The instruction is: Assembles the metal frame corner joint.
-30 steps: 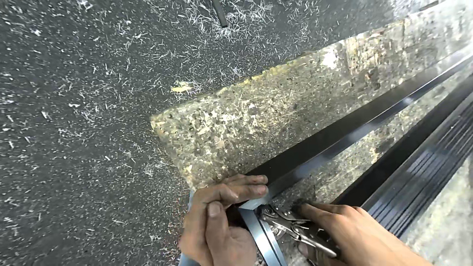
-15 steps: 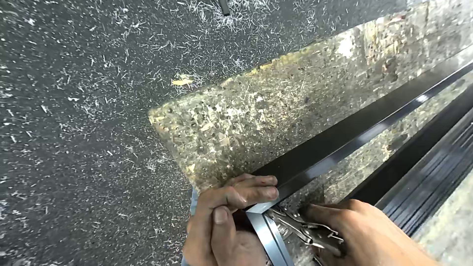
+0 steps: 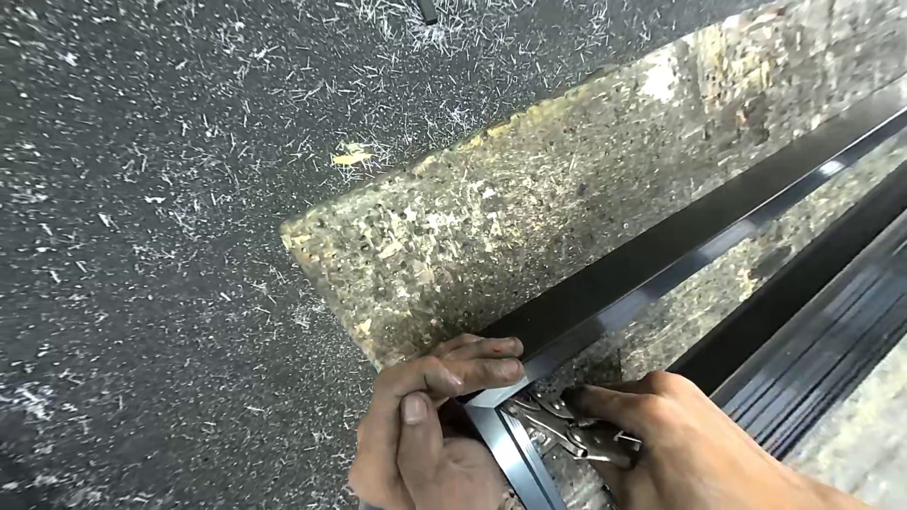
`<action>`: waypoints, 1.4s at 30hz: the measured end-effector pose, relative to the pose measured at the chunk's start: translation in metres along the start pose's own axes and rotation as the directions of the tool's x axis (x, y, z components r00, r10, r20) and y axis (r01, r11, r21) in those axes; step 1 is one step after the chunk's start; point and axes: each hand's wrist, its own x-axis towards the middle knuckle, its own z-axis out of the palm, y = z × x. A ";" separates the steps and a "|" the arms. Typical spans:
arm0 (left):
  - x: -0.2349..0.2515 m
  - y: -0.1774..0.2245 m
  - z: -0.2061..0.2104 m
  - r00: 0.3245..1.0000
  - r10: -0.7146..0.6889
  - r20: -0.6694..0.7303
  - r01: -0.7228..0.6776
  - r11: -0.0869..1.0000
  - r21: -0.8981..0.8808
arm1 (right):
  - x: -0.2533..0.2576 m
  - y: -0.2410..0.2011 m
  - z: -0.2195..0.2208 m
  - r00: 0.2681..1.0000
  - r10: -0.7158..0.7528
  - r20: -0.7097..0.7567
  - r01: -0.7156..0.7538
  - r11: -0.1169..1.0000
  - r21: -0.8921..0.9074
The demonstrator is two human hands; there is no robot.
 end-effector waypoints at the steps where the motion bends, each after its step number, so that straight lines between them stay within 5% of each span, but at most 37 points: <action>1: 0.000 0.001 0.000 1.000 -0.004 -0.001 0.004 1.000 0.009 | 0.000 0.000 0.001 1.000 -0.009 -0.017 0.009 1.000 0.000; 16: 0.002 0.001 0.002 1.000 0.019 -0.019 -0.019 0.999 0.033 | 0.002 -0.002 0.005 0.997 -0.027 -0.068 0.027 1.000 -0.005; 20: 0.002 0.000 0.000 1.000 0.028 -0.002 -0.028 0.999 0.031 | 0.005 -0.011 -0.015 0.986 0.085 0.143 -0.082 0.996 -0.026; 25: 0.003 0.001 0.000 0.999 0.026 0.031 -0.028 0.998 0.059 | 0.010 -0.015 -0.045 0.796 0.239 0.556 -0.312 0.949 0.039; 28: 0.004 0.001 0.000 0.999 0.035 0.030 -0.037 0.997 0.066 | -0.007 -0.001 -0.053 0.751 0.281 0.598 -0.347 0.938 -0.005; 31: 0.005 0.000 0.001 0.999 0.044 0.021 -0.045 0.997 0.055 | -0.047 0.008 -0.064 0.849 0.312 0.427 -0.389 0.915 0.106; 33: 0.005 0.002 0.002 0.999 0.038 0.021 -0.040 0.997 0.066 | -0.079 0.010 -0.064 0.937 0.302 0.176 -0.342 0.894 0.288; 35: 0.006 0.001 0.004 0.999 0.044 0.026 -0.045 0.997 0.060 | -0.102 0.006 -0.061 0.951 0.277 -0.136 -0.183 0.862 0.472; 38: 0.008 -0.003 0.005 0.993 0.104 0.057 -0.108 0.992 0.063 | -0.111 -0.006 -0.053 0.813 0.266 -0.518 0.129 0.786 0.605; 42: 0.010 0.004 0.012 0.991 0.116 0.064 -0.123 0.985 0.120 | -0.100 -0.010 -0.046 0.645 0.308 -0.699 0.302 0.738 0.603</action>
